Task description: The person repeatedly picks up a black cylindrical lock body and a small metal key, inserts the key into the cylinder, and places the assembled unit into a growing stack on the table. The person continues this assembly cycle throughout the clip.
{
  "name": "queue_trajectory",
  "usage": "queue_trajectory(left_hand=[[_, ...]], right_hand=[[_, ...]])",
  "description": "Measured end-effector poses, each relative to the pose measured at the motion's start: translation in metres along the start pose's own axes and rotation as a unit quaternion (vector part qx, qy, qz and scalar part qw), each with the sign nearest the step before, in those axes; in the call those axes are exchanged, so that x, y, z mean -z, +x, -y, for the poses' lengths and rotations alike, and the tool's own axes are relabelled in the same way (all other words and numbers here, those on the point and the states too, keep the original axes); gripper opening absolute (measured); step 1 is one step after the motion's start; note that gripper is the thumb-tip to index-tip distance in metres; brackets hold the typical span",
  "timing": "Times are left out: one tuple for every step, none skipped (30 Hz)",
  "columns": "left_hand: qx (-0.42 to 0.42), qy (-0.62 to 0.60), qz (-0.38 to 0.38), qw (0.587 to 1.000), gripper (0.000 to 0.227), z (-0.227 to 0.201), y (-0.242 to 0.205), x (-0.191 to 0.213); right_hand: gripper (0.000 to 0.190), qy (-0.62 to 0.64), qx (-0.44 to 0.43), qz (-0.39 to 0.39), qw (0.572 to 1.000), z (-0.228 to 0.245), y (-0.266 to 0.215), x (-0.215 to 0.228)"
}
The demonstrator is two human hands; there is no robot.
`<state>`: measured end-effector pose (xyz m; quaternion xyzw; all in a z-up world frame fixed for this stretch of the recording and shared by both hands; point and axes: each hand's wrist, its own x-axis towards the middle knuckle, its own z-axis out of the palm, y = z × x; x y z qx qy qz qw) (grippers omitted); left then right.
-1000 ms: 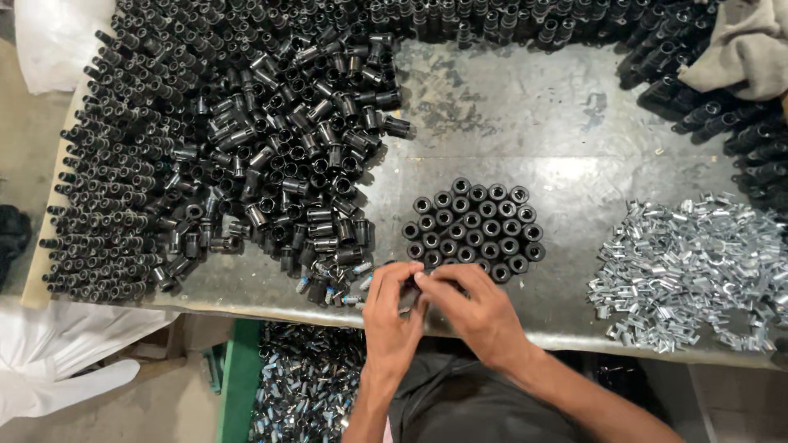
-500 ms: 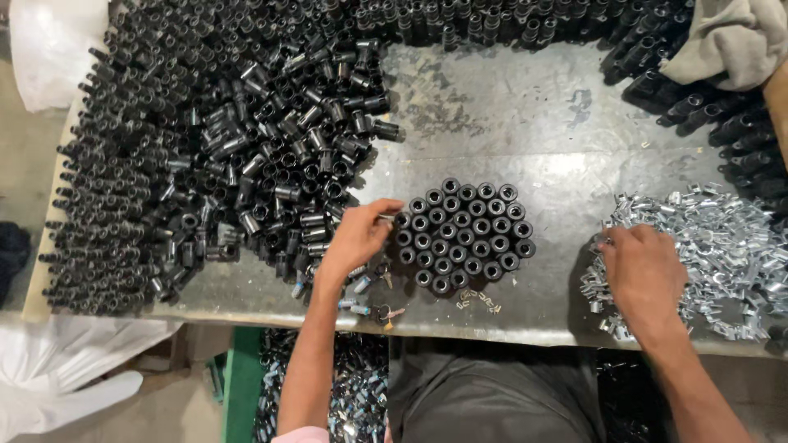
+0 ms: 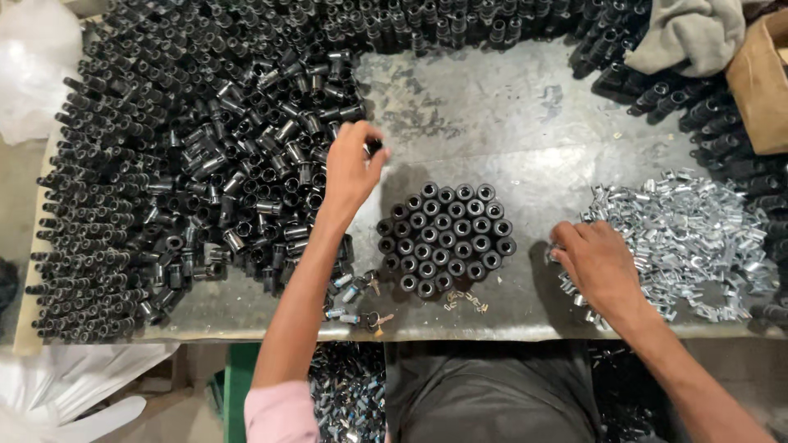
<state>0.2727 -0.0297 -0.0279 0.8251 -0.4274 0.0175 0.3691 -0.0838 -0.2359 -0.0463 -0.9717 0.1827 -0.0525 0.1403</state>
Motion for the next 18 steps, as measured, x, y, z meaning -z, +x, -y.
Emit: queue_trajectory(left_hand=[[0.073, -0.090, 0.042, 0.992, 0.029, -0.016, -0.012, 0.011], [0.123, -0.223, 0.106, 0.961, 0.034, -0.036, -0.030, 0.020], [0.170, -0.347, 0.163, 0.908, 0.040, -0.058, -0.048, 0.027], [0.162, -0.387, 0.168, 0.892, 0.041, -0.080, -0.069, 0.032], [0.154, -0.429, 0.173, 0.873, 0.042, -0.103, -0.088, 0.032], [0.135, -0.379, 0.167, 0.900, 0.041, -0.119, -0.102, 0.034], [0.122, -0.331, 0.164, 0.921, 0.041, -0.135, -0.118, 0.034], [0.119, -0.317, 0.143, 0.930, 0.038, -0.148, -0.130, 0.032], [0.111, -0.302, 0.120, 0.939, 0.036, -0.158, -0.135, 0.029], [0.102, -0.287, 0.096, 0.947, 0.033, -0.167, -0.138, 0.026], [0.091, -0.269, 0.085, 0.955, 0.034, -0.173, -0.139, 0.024], [0.080, -0.249, 0.074, 0.962, 0.035, -0.177, -0.139, 0.022], [0.071, -0.230, 0.064, 0.969, 0.036, -0.180, -0.139, 0.020], [0.049, -0.213, 0.046, 0.975, 0.038, -0.182, -0.141, 0.017], [0.026, -0.196, 0.028, 0.980, 0.039, -0.182, -0.142, 0.014], [0.003, -0.179, 0.011, 0.984, 0.041, -0.182, -0.143, 0.010], [0.013, -0.167, 0.008, 0.986, 0.041, -0.182, -0.146, 0.005], [0.023, -0.156, 0.005, 0.987, 0.041, -0.181, -0.147, 0.000]], right_hand=[[0.021, 0.027, 0.003, -0.006, 1.000, -0.001, 0.002, 0.001], [0.022, 0.054, 0.006, -0.012, 0.998, 0.000, 0.001, 0.002], [0.024, 0.082, 0.013, -0.021, 0.996, 0.001, 0.005, 0.004], [0.022, 0.113, -0.006, -0.033, 0.993, 0.002, 0.006, 0.006], [0.019, 0.143, -0.025, -0.043, 0.988, 0.005, 0.006, 0.009], [0.017, 0.173, -0.044, -0.054, 0.982, 0.006, 0.008, 0.011], [0.016, 0.212, -0.073, -0.040, 0.974, 0.009, 0.003, 0.012], [0.015, 0.251, -0.103, -0.025, 0.962, 0.014, 0.000, 0.013], [0.015, 0.286, -0.129, -0.016, 0.949, 0.017, 0.002, 0.013], [0.017, 0.317, -0.128, -0.023, 0.939, 0.023, -0.001, 0.014], [0.020, 0.349, -0.125, -0.032, 0.928, 0.031, -0.003, 0.013], [0.023, 0.379, -0.121, -0.041, 0.916, 0.040, -0.006, 0.012], [0.021, 0.453, -0.111, -0.036, 0.884, 0.048, -0.010, 0.010], [0.019, 0.524, -0.100, -0.030, 0.845, 0.056, -0.015, 0.008], [0.017, 0.591, -0.089, -0.027, 0.801, 0.064, -0.020, 0.006], [0.016, 0.591, -0.088, -0.033, 0.801, 0.072, -0.024, 0.005], [0.015, 0.590, -0.088, -0.038, 0.802, 0.079, -0.028, 0.005], [0.014, 0.589, -0.088, -0.044, 0.802, 0.085, -0.029, 0.005]])
